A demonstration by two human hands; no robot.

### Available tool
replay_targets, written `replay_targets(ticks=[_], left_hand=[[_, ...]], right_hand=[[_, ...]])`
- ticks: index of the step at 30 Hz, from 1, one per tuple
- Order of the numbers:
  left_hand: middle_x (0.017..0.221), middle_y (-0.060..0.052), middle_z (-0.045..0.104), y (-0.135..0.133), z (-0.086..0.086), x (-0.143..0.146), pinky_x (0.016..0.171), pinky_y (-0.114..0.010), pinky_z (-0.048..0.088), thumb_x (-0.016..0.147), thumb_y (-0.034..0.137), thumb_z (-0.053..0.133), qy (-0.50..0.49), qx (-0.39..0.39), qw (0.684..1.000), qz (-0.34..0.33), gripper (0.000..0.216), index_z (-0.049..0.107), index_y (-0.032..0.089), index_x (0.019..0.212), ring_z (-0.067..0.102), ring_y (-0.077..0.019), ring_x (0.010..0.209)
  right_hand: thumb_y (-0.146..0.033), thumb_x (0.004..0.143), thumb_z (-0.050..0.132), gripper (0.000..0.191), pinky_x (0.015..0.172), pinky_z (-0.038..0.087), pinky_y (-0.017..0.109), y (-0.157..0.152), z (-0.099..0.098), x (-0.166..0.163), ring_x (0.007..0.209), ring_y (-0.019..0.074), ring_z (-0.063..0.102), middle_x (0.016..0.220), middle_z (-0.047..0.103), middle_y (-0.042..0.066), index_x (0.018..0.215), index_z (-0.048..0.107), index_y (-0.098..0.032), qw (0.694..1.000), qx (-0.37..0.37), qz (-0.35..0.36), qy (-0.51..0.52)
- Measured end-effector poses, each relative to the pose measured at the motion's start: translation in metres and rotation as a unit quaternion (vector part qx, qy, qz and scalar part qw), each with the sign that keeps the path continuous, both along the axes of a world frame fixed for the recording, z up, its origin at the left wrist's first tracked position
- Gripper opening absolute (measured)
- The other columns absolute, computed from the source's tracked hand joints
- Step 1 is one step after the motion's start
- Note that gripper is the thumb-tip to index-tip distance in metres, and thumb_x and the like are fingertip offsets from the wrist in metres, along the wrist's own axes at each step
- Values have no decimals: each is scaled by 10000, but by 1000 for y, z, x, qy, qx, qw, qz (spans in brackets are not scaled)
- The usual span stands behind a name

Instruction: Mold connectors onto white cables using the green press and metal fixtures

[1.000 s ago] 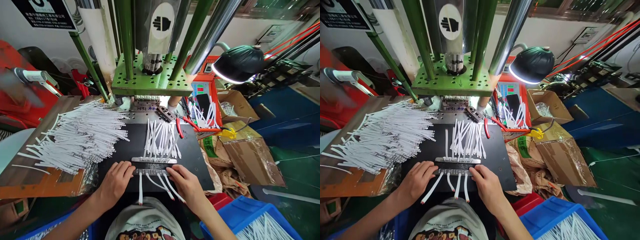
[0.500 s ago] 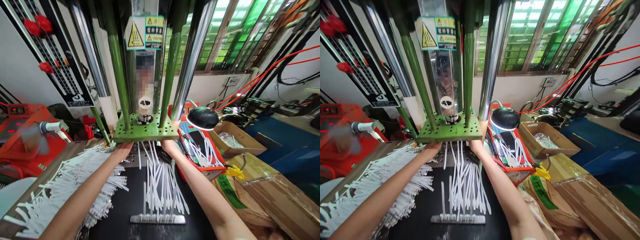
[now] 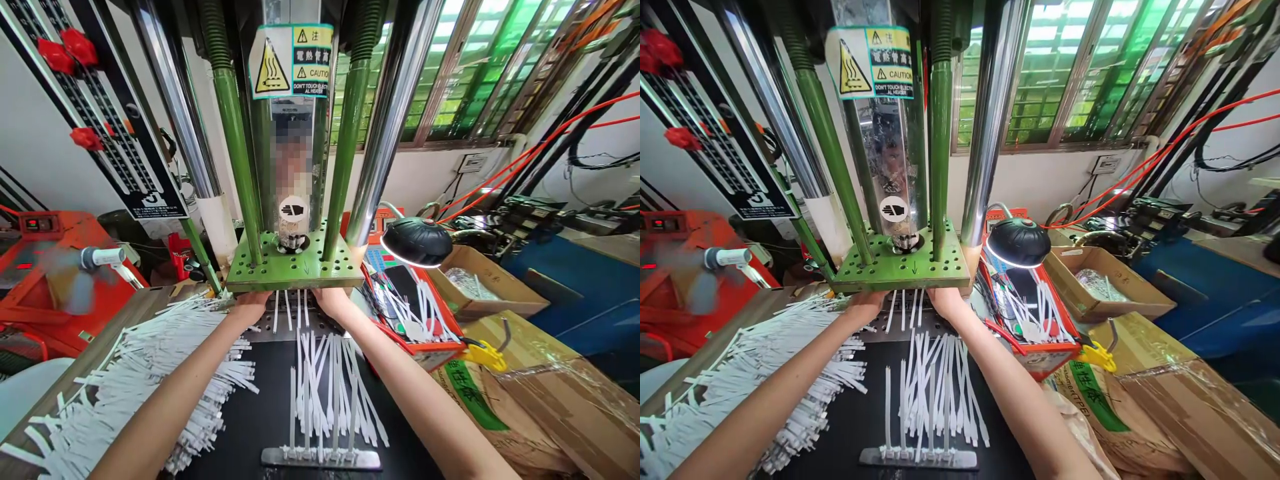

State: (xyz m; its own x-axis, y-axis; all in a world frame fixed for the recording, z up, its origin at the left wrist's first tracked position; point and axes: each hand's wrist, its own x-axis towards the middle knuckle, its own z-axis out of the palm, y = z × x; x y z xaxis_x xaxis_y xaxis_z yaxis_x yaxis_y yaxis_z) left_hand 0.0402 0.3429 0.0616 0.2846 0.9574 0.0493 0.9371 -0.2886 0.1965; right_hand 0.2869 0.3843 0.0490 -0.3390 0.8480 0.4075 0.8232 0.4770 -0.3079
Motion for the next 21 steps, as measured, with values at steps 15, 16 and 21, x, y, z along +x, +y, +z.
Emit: replay_targets(ticks=[15,16,21], left_hand=[[1443,-80,528,-24,26,30,1100,-433,383,919,45,375,-7,49,999,-17,559,502,292,1404,487,-254,1337],[1465,-100,501,-37,26,29,1104,-452,386,892,13,378,-12,50,999,-17,608,470,274,1433,463,-267,1357],[1479,-83,477,-170,-5,-1,1119,-339,411,973,121,347,-45,36,996,-71,518,413,228,1476,462,-194,1353]], right_hand=[[-124,911,451,412,1059,410,468,-39,21,-17,1223,293,531,1262,622,143,1290,599,-186,999,26,23,-39],[-108,898,456,421,1034,431,463,-53,17,-8,1196,291,551,1262,618,147,1284,607,-186,998,23,30,-45],[-229,955,447,288,988,485,424,-176,-21,75,1188,273,566,1284,587,161,1086,697,-169,998,-4,51,-43]])
